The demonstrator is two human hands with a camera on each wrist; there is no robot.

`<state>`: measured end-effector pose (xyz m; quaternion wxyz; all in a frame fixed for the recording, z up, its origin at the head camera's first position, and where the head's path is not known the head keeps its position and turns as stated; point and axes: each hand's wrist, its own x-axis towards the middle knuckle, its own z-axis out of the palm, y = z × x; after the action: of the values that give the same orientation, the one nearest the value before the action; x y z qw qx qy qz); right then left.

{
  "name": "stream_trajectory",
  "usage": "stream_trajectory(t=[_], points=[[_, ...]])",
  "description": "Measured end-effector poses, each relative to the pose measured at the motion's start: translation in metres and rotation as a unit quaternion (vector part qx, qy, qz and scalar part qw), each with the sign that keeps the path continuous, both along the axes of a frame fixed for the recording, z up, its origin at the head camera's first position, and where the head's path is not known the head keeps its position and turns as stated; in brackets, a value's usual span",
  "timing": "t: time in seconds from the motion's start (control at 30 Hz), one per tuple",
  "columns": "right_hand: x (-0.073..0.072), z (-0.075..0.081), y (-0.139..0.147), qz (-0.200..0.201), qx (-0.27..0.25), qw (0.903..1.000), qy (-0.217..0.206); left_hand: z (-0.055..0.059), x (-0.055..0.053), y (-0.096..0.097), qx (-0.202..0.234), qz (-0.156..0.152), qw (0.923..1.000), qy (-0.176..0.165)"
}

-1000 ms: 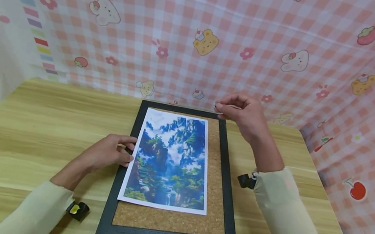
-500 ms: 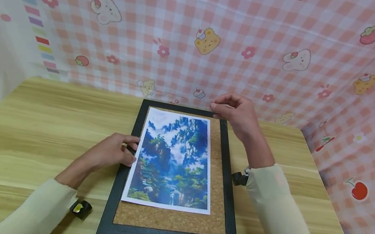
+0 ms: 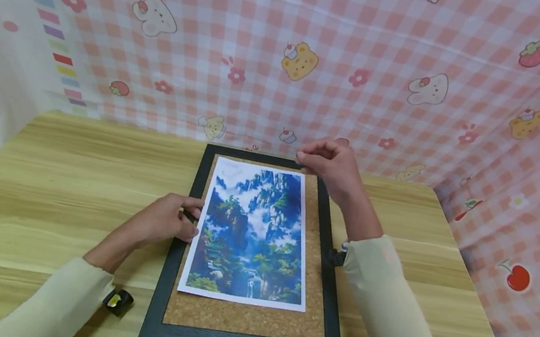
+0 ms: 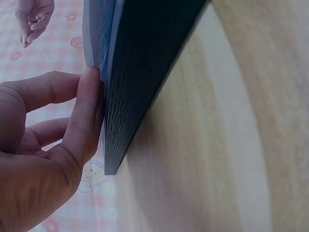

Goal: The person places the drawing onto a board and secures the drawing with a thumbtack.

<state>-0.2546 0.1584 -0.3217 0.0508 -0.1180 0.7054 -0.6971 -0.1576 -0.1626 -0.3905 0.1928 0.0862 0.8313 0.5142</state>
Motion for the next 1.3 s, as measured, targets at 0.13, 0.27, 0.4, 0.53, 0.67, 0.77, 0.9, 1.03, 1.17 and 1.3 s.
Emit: stream_trajectory(t=[0.13,0.27,0.4,0.53,0.67,0.77,0.9,1.03,1.17,1.3], points=[[-0.002,-0.004,-0.003,-0.003,-0.007,0.9999,-0.012,0.001,0.000,0.000,-0.003,-0.001,1.0000,0.000],[-0.004,-0.007,-0.006,-0.009,-0.011,0.9997,-0.020,0.001,0.000,0.001,-0.008,0.001,1.0000,0.001],[-0.005,-0.009,-0.007,-0.014,-0.018,0.9994,-0.026,0.001,0.000,0.001,-0.012,0.002,0.9999,0.001],[-0.007,-0.012,-0.008,-0.013,-0.022,0.9992,-0.032,0.001,0.000,0.001,-0.011,0.002,0.9999,0.001],[-0.010,-0.015,-0.011,-0.007,-0.022,0.9990,-0.038,0.001,0.000,0.000,-0.006,0.003,1.0000,0.000],[-0.013,-0.018,-0.014,-0.007,-0.026,0.9986,-0.046,0.000,0.001,0.000,0.001,-0.002,1.0000,0.001],[-0.016,-0.022,-0.020,-0.013,-0.028,0.9973,-0.066,0.000,0.001,0.000,0.011,-0.001,0.9999,-0.005],[-0.019,-0.028,-0.027,-0.020,-0.025,0.9956,-0.088,-0.001,0.002,0.000,0.020,0.004,0.9997,-0.014],[-0.023,-0.033,-0.035,-0.022,-0.033,0.9934,-0.107,-0.001,0.002,-0.001,0.038,0.005,0.9990,-0.022],[-0.025,-0.037,-0.042,-0.025,-0.044,0.9913,-0.122,-0.004,0.000,-0.003,0.061,0.009,0.9976,-0.033]])
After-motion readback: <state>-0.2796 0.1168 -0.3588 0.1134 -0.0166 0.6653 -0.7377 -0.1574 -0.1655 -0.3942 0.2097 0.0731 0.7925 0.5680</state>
